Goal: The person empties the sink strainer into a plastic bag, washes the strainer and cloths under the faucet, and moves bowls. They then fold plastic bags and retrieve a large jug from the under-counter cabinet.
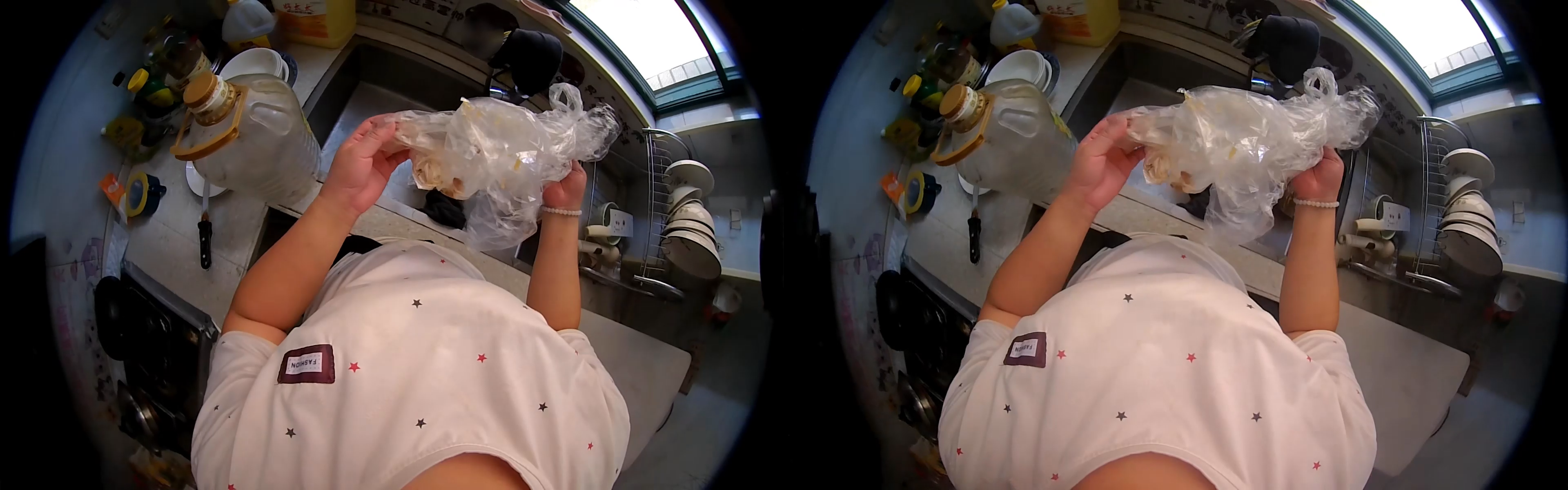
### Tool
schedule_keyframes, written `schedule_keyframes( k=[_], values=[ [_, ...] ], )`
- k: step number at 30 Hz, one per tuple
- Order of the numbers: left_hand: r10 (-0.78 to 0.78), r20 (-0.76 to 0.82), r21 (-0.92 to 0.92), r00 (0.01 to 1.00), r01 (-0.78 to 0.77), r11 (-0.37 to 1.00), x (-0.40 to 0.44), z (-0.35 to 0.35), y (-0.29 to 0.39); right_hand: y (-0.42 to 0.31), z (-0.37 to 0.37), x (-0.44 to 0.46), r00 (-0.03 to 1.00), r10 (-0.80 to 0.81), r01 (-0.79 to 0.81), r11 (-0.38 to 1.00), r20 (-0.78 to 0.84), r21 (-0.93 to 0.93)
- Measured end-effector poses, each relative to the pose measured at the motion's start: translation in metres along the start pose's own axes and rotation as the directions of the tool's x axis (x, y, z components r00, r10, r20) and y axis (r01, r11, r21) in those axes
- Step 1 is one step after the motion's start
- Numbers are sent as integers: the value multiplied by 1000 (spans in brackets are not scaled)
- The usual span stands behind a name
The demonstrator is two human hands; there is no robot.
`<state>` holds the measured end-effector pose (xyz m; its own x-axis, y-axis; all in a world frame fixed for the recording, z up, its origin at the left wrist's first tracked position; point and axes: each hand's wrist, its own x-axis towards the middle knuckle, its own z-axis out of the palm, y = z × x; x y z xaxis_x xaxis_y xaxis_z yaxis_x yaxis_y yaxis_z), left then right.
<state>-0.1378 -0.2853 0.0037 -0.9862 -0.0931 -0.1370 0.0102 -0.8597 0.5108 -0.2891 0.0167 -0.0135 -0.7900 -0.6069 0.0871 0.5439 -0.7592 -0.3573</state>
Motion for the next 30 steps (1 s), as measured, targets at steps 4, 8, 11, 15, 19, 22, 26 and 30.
schedule_keyframes(
  k=[4,8,11,15,19,22,26,30],
  values=[
    [-8,-28,3,1000,8,1000,1,-4,0,-10,-4,-3,992,20,-24,999,125,32],
    [-42,-68,33,997,44,998,0,-15,-2,-22,-3,-4,989,34,-31,999,141,-29],
    [-76,-92,52,993,81,995,-2,-15,-1,-24,-1,-3,995,12,-7,998,97,-61],
    [-129,-112,121,985,143,982,-3,-12,-3,-16,14,1,913,-327,248,921,-246,-301],
    [-128,-40,280,991,134,951,-2,-4,-10,0,36,8,715,-695,459,549,-77,-698],
    [18,-157,531,987,69,845,6,-3,-24,5,37,13,685,-717,509,596,-126,-621],
    [595,118,949,795,-265,167,17,8,-29,36,47,23,692,-703,525,647,-166,-553],
    [537,729,680,425,-538,-498,21,59,-12,64,29,29,640,-725,517,652,-256,-554]
  ],
)
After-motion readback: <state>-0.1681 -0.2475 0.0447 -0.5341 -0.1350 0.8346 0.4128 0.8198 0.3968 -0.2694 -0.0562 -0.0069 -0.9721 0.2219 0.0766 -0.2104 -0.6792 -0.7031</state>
